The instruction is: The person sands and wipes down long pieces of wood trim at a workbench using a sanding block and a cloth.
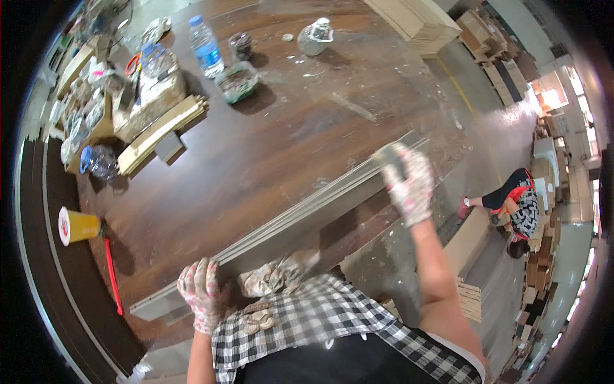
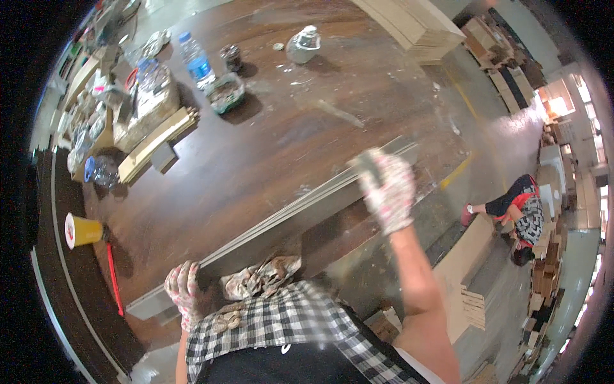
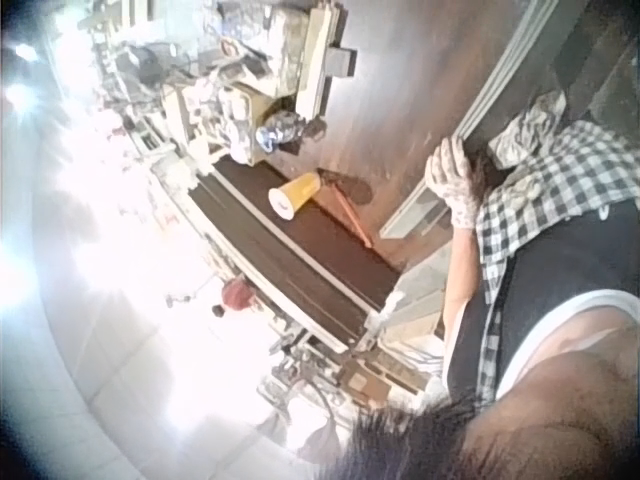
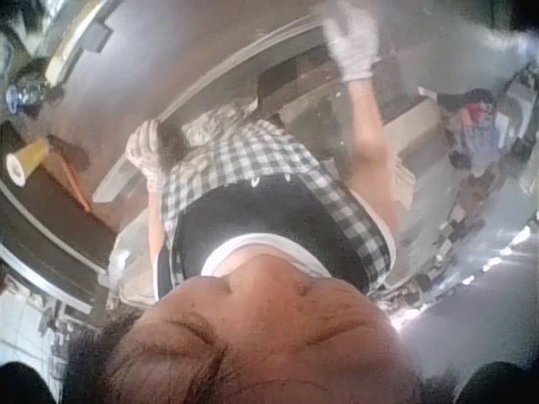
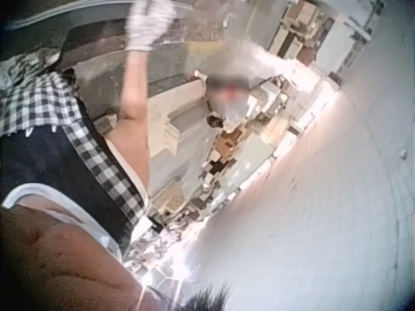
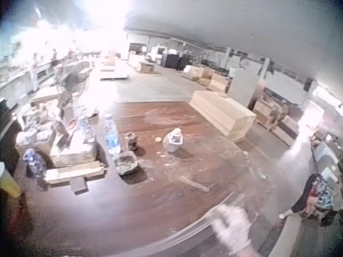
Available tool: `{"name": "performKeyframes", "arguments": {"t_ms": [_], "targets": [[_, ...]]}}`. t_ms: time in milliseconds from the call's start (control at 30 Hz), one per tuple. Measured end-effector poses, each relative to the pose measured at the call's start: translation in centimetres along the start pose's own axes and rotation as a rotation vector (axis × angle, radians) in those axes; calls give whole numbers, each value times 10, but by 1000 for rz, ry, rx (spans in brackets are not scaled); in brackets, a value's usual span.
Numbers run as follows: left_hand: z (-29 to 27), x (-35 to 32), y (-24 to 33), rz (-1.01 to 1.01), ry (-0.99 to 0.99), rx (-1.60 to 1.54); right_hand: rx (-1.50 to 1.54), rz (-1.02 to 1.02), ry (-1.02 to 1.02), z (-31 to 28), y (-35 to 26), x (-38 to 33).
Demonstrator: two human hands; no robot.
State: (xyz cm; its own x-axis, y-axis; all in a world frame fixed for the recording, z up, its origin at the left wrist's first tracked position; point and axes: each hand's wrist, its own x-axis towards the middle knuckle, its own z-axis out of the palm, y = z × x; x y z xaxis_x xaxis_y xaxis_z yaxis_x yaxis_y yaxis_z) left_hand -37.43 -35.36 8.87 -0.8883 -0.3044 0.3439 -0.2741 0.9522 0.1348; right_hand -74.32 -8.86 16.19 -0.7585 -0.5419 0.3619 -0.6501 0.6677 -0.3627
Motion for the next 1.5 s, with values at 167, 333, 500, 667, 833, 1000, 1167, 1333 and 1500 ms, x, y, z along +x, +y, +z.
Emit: {"name": "performKeyframes", "arguments": {"t_ms": [167,333,500,667,833,1000,1167,1333,1500], "targets": [[2,-6,0,0,74,61,10,-261,-69,21,-42,-30],[4,-6,-1,12,84,76,-230,70,101,10,125,20],[2,-5,0,9,21,85,-390,338,111,-18,230,63],[12,-34,-11,-29,-27,73,-13,148,-12,-6,146,47],[-4,-15,-1,-87,-96,-49,219,-163,-267,18,66,14],[2,-14,6,-129,-137,-105,443,-571,-433,67,-76,-12],[7,-32,4,-183,-143,-102,500,-431,-368,58,-88,1],[0,-18,3,-219,-193,-187,439,-352,-396,56,-50,-3],[5,-21,7,-181,-53,-106,448,-468,-571,90,-90,-3]]}}
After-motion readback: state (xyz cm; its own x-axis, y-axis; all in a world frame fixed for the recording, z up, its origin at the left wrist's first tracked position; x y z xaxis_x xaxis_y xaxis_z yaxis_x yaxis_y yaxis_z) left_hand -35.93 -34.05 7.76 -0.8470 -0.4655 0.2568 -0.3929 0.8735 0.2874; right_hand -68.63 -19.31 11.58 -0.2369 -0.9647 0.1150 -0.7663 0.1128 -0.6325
